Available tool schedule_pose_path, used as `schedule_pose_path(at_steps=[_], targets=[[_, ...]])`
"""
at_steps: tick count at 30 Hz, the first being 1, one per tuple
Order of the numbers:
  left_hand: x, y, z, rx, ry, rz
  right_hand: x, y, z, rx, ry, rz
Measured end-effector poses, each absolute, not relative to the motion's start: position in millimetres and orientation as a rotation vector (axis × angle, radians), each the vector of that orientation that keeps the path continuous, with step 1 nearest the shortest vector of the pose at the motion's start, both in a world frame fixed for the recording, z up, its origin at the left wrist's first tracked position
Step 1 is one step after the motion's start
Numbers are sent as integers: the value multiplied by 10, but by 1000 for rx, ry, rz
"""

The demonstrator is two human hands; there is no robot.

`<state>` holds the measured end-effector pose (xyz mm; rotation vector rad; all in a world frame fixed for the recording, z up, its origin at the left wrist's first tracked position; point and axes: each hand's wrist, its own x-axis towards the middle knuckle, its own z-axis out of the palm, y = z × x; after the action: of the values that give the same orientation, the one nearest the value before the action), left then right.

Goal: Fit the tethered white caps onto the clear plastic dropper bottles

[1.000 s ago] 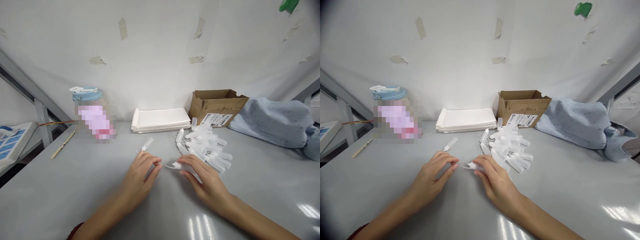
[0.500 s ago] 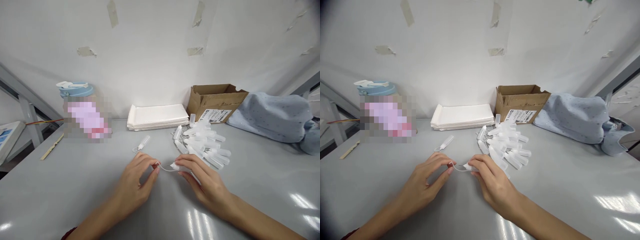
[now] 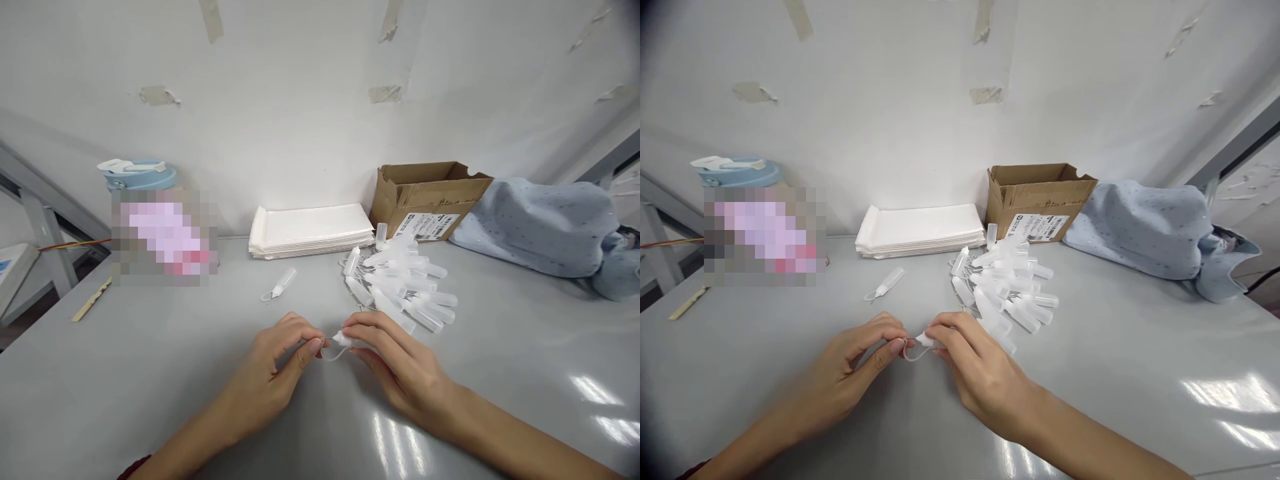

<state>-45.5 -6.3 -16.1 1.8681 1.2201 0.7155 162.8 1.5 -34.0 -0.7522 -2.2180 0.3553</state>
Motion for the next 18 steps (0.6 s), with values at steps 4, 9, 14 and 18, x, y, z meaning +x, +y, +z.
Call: schedule_pose_path(at_steps=[4, 9, 14, 18], targets=[[-462, -68, -161, 1859, 1196, 727, 1633, 8, -349, -748, -2226, 360], [-469, -76, -145, 1817, 1208, 708, 1639, 6, -359, -745, -2228, 379], [-468, -78, -139, 1791, 1207, 685, 1654, 3, -335, -734, -2253, 387], [-468, -65, -128, 1771, 1222, 650, 1659, 3, -326, -715, -2245, 393]])
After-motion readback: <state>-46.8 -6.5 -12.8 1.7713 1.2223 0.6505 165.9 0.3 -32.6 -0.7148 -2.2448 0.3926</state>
